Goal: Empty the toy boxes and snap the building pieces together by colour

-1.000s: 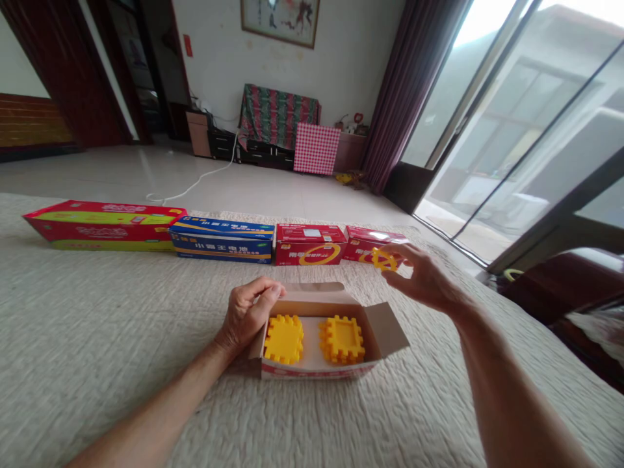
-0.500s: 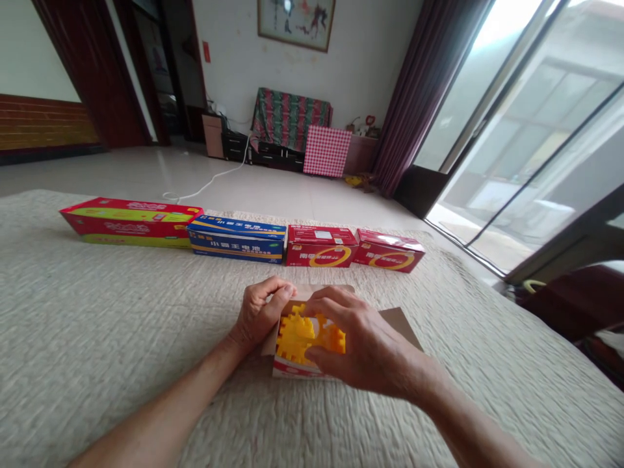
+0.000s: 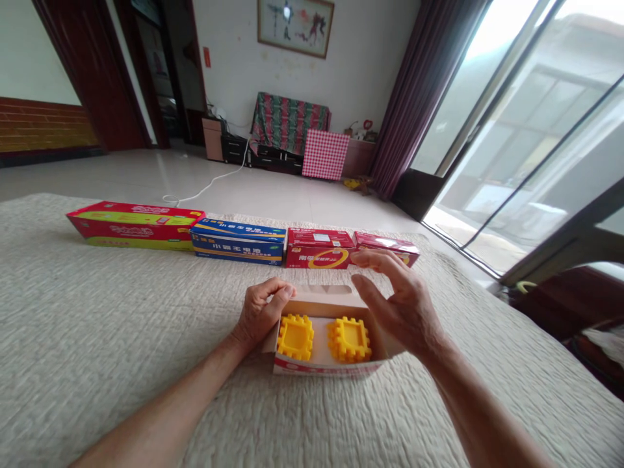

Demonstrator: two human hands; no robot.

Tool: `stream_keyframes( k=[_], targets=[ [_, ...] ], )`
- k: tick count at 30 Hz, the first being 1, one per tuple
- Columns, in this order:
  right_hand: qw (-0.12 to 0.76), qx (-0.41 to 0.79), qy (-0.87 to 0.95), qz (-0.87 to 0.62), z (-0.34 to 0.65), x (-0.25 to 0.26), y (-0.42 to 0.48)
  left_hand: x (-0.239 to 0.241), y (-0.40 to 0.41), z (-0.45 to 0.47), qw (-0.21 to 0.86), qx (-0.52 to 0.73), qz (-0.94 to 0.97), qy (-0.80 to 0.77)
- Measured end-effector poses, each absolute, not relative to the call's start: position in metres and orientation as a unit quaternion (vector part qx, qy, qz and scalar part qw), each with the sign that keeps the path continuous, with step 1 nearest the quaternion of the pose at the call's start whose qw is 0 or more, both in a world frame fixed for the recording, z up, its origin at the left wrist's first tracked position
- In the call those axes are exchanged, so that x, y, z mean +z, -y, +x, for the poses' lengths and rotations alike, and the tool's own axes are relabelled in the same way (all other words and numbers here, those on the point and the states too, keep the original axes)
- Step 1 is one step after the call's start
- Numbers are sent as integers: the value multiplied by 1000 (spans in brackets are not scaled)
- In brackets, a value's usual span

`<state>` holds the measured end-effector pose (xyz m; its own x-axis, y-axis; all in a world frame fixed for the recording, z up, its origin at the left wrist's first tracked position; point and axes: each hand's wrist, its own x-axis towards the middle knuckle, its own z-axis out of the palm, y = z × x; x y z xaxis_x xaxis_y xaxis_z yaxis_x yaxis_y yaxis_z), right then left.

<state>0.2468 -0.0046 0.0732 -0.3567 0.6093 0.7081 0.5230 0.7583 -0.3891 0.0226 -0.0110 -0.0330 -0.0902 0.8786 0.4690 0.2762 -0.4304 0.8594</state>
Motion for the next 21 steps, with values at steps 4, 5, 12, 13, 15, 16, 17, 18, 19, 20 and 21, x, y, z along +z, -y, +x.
stream_keyframes(
  k=[4, 5, 12, 13, 15, 16, 17, 18, 19, 20, 21],
  targets=[
    [518, 58, 751, -405, 266, 61, -1, -30, 8, 20, 254, 596, 605, -463],
    [539, 66, 726, -422, 271, 55, 0, -29, 7, 18, 256, 610, 591, -462],
    [738, 212, 404, -497, 300, -8, 11, -25, 4, -1, 299, 719, 379, -499],
    [741, 242, 376, -501, 300, -16, 14, -26, 8, -2, 301, 726, 356, -506],
    [738, 279, 350, -505, 296, -30, 20, -30, 19, -3, 301, 738, 315, -515],
    [735, 286, 346, -508, 293, -35, 24, -33, 25, -2, 302, 743, 296, -518],
    [733, 286, 347, -511, 289, -39, 29, -37, 31, 0, 304, 748, 279, -520],
    [730, 281, 352, -513, 285, -42, 33, -41, 37, 3, 308, 753, 265, -518],
    [727, 273, 364, -515, 283, -45, 37, -45, 43, 6, 312, 757, 255, -515],
    [721, 261, 383, -516, 281, -46, 41, -50, 48, 9, 317, 759, 249, -512],
    [712, 248, 405, -517, 279, -48, 43, -53, 52, 12, 322, 760, 247, -508]
  ],
)
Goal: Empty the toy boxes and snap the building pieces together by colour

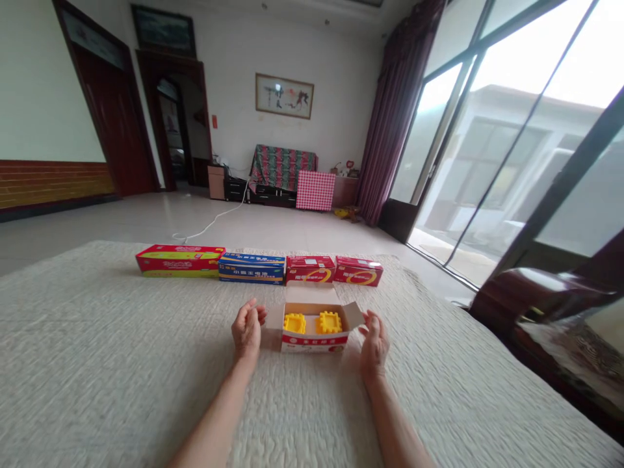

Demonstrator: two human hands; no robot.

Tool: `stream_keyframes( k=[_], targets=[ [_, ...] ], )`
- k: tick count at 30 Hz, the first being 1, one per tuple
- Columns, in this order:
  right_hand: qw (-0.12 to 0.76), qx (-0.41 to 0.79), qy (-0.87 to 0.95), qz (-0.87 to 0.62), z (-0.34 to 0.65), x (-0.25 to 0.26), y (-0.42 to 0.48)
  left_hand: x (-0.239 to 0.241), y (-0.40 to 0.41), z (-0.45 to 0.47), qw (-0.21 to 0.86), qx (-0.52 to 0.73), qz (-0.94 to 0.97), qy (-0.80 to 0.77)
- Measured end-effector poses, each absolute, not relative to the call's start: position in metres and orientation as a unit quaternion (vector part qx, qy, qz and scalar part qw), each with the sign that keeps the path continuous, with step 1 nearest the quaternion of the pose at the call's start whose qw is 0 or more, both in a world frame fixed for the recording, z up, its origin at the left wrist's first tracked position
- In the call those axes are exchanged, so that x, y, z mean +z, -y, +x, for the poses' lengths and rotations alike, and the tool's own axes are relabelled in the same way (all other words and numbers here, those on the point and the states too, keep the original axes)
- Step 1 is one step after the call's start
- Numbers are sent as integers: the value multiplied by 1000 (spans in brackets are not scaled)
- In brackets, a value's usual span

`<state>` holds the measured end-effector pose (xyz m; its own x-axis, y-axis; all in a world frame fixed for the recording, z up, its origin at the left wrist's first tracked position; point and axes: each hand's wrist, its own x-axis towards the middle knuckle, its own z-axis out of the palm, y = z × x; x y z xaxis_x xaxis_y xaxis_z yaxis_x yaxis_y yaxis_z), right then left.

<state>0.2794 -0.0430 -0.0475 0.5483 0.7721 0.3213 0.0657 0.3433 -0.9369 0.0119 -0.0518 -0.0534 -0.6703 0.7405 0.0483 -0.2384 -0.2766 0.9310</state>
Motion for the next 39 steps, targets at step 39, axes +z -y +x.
stream_keyframes(
  k=[39],
  targets=[
    [640, 353, 578, -364, 253, -31, 35, -40, 56, 35, 393, 728, 389, -406]
  ],
)
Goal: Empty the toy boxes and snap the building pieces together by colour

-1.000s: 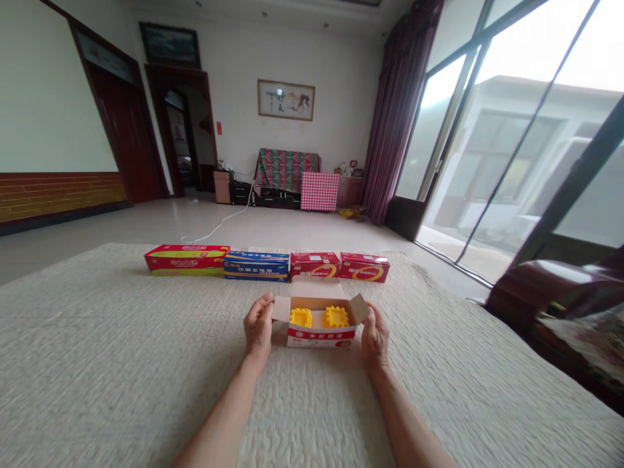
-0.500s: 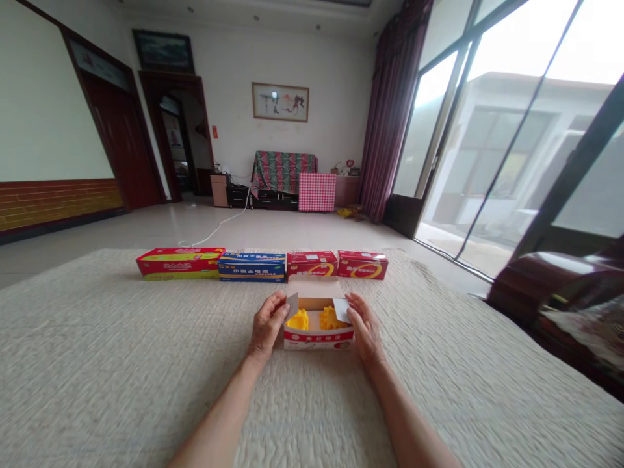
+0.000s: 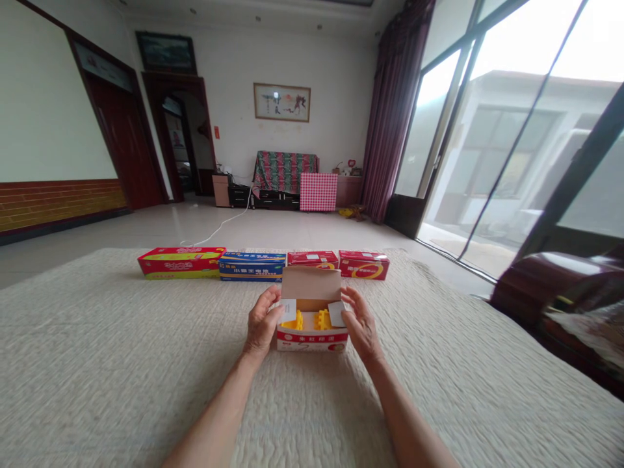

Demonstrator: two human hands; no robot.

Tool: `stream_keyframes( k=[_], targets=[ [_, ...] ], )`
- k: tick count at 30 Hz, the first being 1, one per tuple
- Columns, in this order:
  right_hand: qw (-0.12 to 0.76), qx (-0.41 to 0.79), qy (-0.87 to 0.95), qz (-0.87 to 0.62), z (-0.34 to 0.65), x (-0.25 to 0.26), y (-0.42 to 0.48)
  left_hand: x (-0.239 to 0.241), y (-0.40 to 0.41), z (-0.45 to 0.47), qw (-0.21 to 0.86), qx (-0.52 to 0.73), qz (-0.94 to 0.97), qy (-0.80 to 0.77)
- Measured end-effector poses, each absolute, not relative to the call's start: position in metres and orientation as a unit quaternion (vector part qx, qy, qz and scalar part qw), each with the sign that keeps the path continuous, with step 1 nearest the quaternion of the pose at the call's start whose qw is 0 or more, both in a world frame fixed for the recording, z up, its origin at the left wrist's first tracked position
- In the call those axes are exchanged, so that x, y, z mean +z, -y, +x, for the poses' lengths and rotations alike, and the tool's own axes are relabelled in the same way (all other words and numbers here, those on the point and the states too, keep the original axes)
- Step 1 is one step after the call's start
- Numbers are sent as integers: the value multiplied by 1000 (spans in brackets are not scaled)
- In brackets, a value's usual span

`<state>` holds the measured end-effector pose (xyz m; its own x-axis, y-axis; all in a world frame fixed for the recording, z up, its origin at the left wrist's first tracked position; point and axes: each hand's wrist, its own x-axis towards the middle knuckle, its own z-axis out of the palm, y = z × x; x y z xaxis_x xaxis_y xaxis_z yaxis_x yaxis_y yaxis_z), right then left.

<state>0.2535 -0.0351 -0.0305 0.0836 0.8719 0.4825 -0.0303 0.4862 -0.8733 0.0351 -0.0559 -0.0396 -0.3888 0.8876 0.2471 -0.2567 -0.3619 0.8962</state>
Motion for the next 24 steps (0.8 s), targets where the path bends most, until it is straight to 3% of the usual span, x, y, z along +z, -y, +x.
stream_keyframes(
  k=[10, 17, 24],
  targets=[
    [591, 223, 679, -374, 249, -25, 52, -34, 56, 36, 393, 719, 386, -423],
    [614, 189, 676, -362, 244, -27, 54, -36, 55, 35, 368, 724, 392, -432],
    [606, 173, 683, -368, 242, -31, 51, -27, 65, 28, 448, 710, 378, -391]
  ],
)
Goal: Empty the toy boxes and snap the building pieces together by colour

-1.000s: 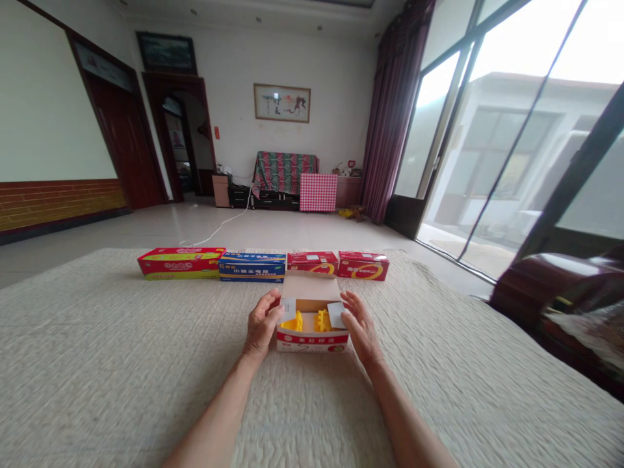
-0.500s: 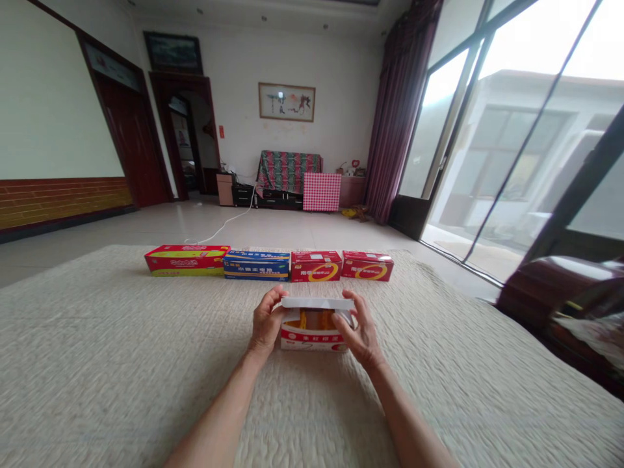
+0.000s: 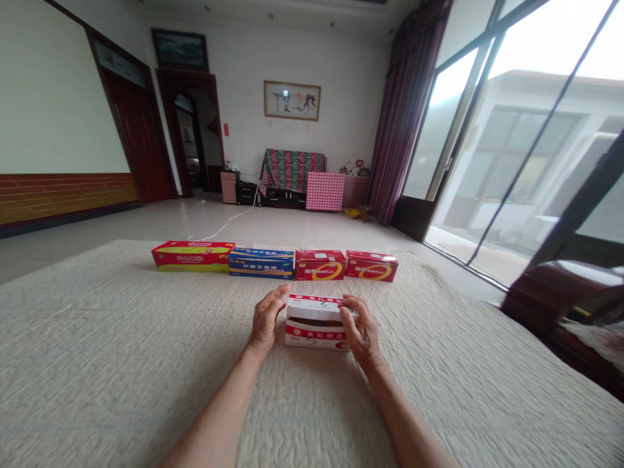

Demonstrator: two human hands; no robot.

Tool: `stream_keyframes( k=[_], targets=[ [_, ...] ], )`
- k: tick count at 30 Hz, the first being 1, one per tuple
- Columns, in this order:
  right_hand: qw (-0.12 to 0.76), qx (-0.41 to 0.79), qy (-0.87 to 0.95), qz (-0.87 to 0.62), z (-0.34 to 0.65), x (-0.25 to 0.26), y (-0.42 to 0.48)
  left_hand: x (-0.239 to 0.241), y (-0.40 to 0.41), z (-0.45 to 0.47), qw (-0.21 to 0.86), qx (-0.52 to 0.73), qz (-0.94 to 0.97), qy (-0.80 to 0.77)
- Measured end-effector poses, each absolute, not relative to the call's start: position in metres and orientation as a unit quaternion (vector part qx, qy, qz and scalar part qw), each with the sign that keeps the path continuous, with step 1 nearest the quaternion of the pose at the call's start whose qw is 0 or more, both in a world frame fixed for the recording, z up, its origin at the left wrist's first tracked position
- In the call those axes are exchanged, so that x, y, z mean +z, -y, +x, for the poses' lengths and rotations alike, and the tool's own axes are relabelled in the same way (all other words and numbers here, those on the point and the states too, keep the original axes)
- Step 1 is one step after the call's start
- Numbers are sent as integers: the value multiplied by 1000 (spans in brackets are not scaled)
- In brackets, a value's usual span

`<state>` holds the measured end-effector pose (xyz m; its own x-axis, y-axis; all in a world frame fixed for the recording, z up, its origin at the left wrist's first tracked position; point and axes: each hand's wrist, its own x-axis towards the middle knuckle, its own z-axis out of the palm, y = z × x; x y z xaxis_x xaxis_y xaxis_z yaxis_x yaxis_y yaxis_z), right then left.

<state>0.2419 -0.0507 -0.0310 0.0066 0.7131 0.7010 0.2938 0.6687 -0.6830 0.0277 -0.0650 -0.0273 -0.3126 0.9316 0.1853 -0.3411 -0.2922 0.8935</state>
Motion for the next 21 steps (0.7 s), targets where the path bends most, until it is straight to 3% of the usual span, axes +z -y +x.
stream_keyframes(
  k=[21],
  targets=[
    [598, 129, 711, -347, 241, -28, 57, -36, 68, 31, 441, 690, 434, -377]
  ],
)
